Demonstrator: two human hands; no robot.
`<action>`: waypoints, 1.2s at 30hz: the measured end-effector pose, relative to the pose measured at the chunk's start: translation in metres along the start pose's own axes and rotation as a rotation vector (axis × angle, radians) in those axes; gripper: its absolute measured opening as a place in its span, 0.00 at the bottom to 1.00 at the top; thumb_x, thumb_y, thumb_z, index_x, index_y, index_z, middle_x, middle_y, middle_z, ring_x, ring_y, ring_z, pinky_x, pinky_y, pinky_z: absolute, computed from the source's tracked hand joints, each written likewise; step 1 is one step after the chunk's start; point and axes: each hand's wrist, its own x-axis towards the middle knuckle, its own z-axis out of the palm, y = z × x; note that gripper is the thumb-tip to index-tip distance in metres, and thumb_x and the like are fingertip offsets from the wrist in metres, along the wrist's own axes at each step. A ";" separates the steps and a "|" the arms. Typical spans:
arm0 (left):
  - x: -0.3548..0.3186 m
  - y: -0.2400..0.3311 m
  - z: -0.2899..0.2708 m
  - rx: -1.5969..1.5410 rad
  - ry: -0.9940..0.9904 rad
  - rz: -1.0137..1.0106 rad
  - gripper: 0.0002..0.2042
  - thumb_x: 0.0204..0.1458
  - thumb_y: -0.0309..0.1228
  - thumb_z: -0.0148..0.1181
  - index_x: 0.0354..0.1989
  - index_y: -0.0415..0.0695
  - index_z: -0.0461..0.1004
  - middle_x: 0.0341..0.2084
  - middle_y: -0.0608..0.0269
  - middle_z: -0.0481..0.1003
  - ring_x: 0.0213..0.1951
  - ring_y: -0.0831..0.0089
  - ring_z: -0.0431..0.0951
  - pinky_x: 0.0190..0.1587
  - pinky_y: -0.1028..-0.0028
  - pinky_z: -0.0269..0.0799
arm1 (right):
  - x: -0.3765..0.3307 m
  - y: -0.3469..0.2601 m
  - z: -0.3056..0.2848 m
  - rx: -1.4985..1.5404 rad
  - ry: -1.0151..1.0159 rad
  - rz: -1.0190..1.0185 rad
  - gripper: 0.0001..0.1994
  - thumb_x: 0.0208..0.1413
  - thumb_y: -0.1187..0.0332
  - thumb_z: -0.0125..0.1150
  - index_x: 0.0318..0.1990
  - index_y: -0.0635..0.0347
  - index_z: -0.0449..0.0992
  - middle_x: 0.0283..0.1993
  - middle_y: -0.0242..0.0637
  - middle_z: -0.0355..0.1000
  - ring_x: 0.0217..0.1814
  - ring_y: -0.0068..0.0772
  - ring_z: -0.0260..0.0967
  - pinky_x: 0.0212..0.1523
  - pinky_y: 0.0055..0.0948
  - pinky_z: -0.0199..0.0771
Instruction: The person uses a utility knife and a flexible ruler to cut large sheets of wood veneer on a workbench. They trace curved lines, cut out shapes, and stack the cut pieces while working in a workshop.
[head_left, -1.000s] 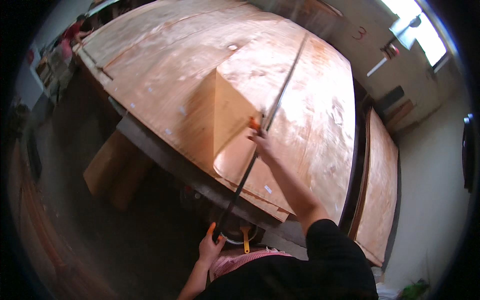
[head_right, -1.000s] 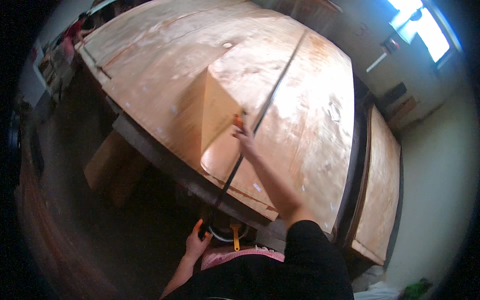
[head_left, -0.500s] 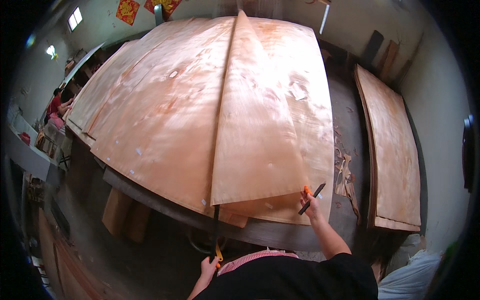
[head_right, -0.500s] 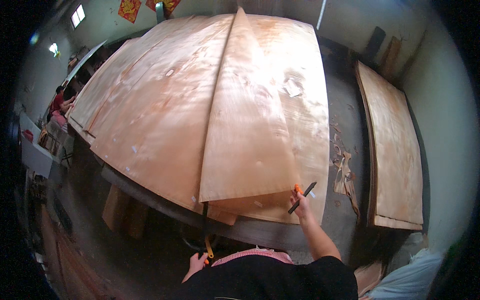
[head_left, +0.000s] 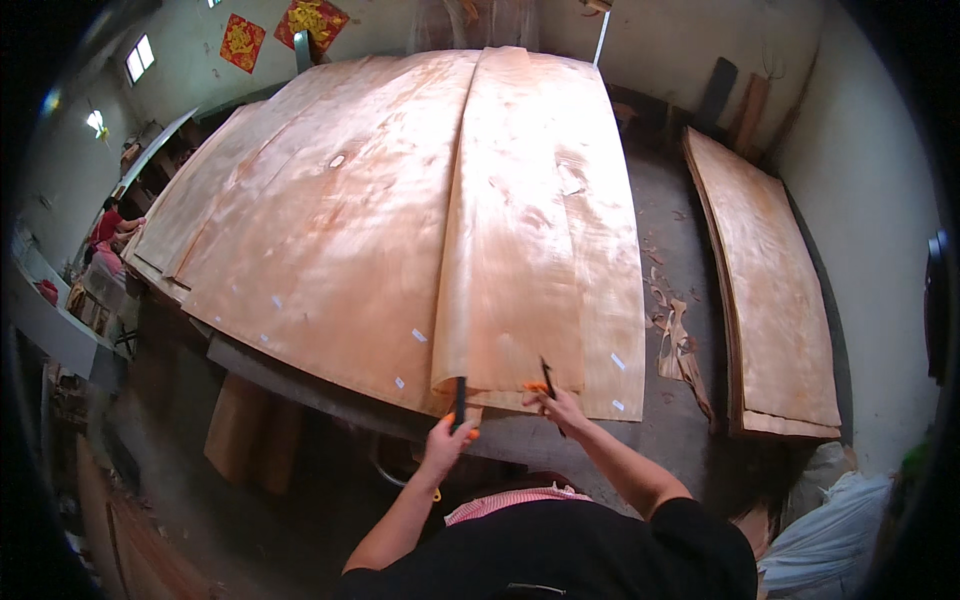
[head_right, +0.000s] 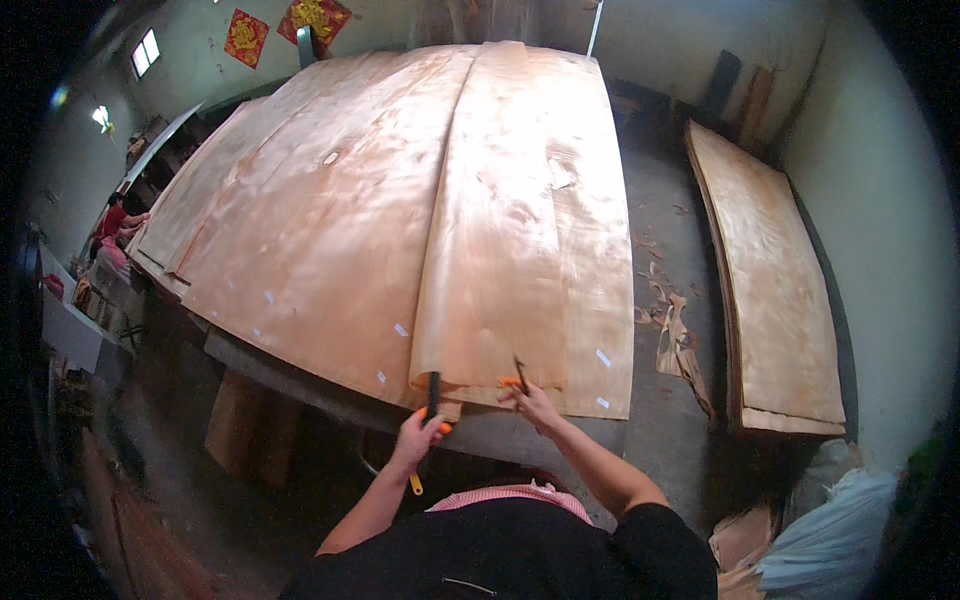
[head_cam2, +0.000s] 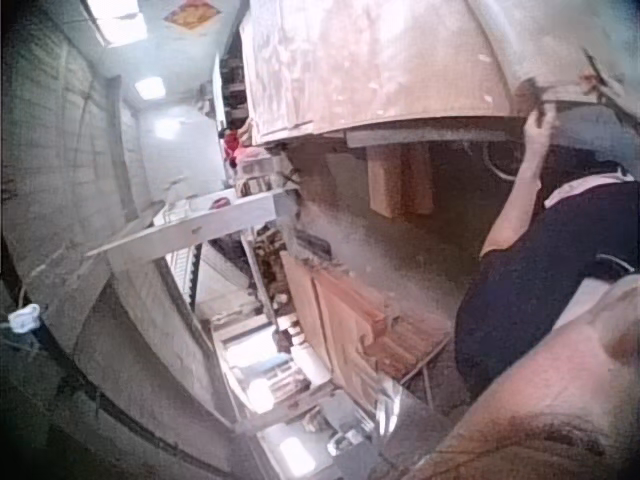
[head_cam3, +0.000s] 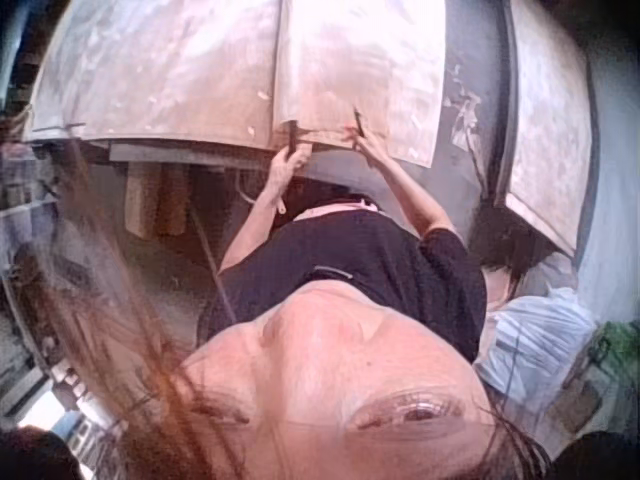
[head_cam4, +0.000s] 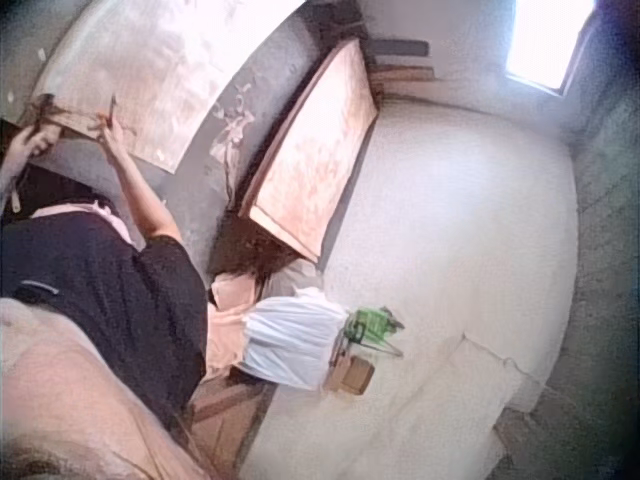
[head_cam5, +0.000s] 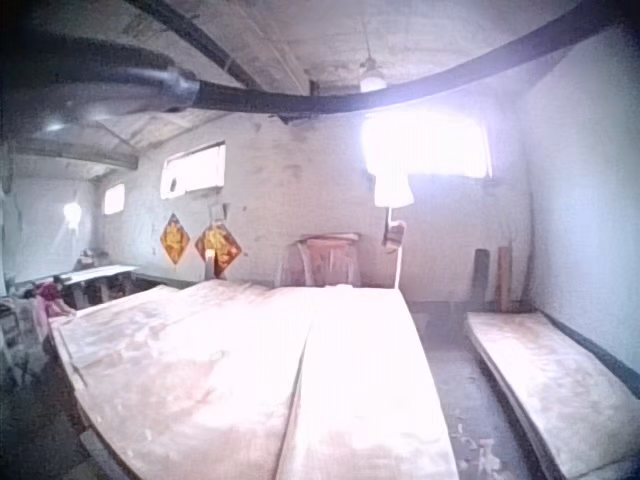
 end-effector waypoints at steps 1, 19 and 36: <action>-0.003 -0.001 0.015 0.006 -0.051 0.016 0.12 0.47 0.35 0.54 0.36 0.40 0.66 0.20 0.67 0.71 0.21 0.85 0.66 0.24 0.85 0.61 | 0.013 -0.009 0.014 -0.044 0.077 -0.116 0.15 0.54 0.62 0.45 0.48 0.55 0.64 0.31 0.30 0.70 0.24 0.15 0.60 0.22 0.15 0.56; -0.075 -0.120 0.068 0.169 -0.116 -0.350 0.16 0.51 0.34 0.48 0.47 0.40 0.63 0.36 0.61 0.72 0.31 0.81 0.70 0.32 0.83 0.65 | -0.056 -0.024 -0.149 0.533 0.299 -0.165 0.12 0.44 0.63 0.56 0.15 0.54 0.64 0.12 0.23 0.56 0.11 0.15 0.50 0.12 0.17 0.47; 0.005 -0.162 0.491 0.702 -0.452 -0.411 0.17 0.52 0.39 0.46 0.44 0.40 0.66 0.33 0.65 0.72 0.31 0.79 0.70 0.33 0.79 0.66 | -0.391 0.105 -0.566 0.767 0.500 -0.120 0.08 0.48 0.69 0.53 0.19 0.53 0.63 0.13 0.21 0.55 0.12 0.13 0.50 0.15 0.15 0.50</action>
